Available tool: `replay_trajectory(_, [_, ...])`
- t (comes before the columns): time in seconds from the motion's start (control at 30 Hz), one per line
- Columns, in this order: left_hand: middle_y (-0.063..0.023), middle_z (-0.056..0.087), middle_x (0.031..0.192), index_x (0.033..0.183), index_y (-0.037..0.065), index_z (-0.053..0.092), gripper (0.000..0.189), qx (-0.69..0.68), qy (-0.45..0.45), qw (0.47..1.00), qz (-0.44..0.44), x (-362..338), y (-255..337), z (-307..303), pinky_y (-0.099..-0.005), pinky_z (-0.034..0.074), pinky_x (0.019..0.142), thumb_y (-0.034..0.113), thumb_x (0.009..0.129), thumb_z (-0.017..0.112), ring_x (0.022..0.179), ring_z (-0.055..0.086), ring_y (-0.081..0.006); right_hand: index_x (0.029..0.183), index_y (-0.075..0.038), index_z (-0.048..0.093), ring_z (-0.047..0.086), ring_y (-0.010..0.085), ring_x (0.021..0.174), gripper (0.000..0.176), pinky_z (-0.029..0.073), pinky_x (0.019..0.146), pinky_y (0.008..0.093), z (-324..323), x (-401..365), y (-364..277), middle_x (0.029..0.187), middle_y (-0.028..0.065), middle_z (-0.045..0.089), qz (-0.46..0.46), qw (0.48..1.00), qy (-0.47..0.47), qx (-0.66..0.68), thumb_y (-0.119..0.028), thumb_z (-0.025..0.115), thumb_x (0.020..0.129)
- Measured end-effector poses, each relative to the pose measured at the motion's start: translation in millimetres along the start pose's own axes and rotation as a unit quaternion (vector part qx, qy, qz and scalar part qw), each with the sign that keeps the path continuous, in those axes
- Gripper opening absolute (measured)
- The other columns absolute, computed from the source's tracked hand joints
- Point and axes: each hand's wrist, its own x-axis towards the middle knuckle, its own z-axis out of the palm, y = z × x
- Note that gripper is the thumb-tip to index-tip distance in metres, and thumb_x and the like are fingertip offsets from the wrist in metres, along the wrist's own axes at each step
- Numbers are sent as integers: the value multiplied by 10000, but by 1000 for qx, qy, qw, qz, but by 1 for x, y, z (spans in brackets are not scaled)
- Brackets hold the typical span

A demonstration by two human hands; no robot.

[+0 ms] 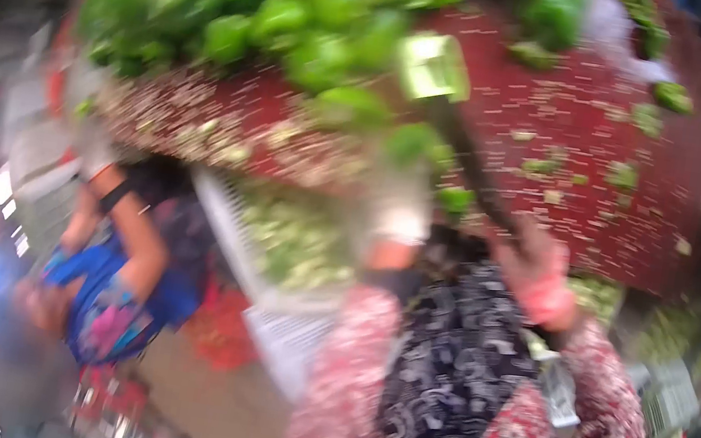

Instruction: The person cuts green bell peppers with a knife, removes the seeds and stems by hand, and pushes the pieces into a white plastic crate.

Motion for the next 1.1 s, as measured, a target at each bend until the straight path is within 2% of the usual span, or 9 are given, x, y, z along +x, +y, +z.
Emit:
replay_trajectory(0.03, [-263, 445, 1395, 1441, 19, 304, 667, -288, 201, 932, -90, -9, 39, -16, -413, 402, 1040, 314, 915, 589, 1215, 514, -390, 1035, -23, 628, 658, 233, 687, 181, 499, 618, 334, -5, 4, -9, 799, 155, 663, 80, 994, -40, 60, -78, 659, 865])
replay_trajectory(0.1, [-318, 480, 1318, 1460, -1, 222, 741, -153, 32, 968, -198, 3, 84, -69, -466, 438, 965, 360, 927, 589, 1119, 551, -458, 992, -17, 583, 629, 302, 614, 188, 477, 566, 377, 2, 10, -5, 730, 164, 611, 108, 986, -6, 130, -133, 653, 861])
replay_trajectory(0.4, [-255, 640, 1066, 1380, 5, 395, 581, -95, 177, 961, -190, 13, 73, -35, -466, 531, 740, 414, 977, 485, 852, 655, -422, 907, -25, 528, 589, 415, 694, 186, 453, 595, 463, -21, 25, -6, 741, 204, 574, 91, 993, -74, 6, -121, 663, 822])
replay_trajectory(0.63, [-48, 611, 1079, 1342, 91, 475, 761, 91, 241, 965, 48, 11, 82, -41, -389, 408, 1055, 462, 720, 708, 1069, 540, -149, 908, -24, 548, 606, 372, 654, 189, 464, 541, 427, -38, 38, -1, 741, 186, 568, -102, 993, -64, -7, -125, 685, 826])
replay_trajectory(0.67, [-166, 490, 1354, 1391, -2, 399, 451, -81, 199, 976, -32, 10, 90, -43, -279, 512, 932, 168, 982, 484, 1136, 577, -245, 934, -20, 540, 617, 370, 669, 203, 475, 548, 431, -44, 41, -4, 759, 179, 581, -108, 988, -90, -55, -125, 678, 829])
replay_trajectory(0.7, [-144, 587, 1230, 1373, -3, 424, 404, 7, 293, 935, 199, 23, 43, -11, -245, 546, 834, 143, 997, 453, 1010, 629, -203, 946, -19, 536, 616, 371, 667, 212, 475, 549, 435, -46, 41, -6, 766, 175, 585, -92, 988, -105, -62, -129, 675, 829])
replay_trajectory(0.73, [-136, 616, 1166, 1374, -11, 413, 422, -207, 191, 938, -202, 13, 59, -10, -260, 549, 821, 182, 1002, 464, 987, 626, -185, 958, -18, 532, 614, 372, 666, 222, 474, 549, 439, -47, 42, -8, 774, 171, 589, -78, 988, -120, -61, -133, 672, 830])
replay_trajectory(0.8, [-128, 632, 1107, 1376, 6, 416, 446, -295, 172, 876, -339, 20, 92, -36, -265, 549, 810, 230, 998, 487, 974, 627, -181, 946, -18, 528, 611, 376, 663, 217, 473, 552, 445, -50, 41, -11, 771, 169, 588, -57, 988, -133, -48, -139, 667, 833])
replay_trajectory(1.1, [-164, 629, 1149, 1382, 34, 408, 515, -96, 116, 925, -349, 28, 102, -43, -341, 526, 843, 385, 1006, 435, 1084, 616, -264, 952, -26, 516, 612, 385, 659, 209, 490, 570, 472, -56, 51, -35, 755, 175, 578, -23, 970, -221, -102, -164, 637, 851])
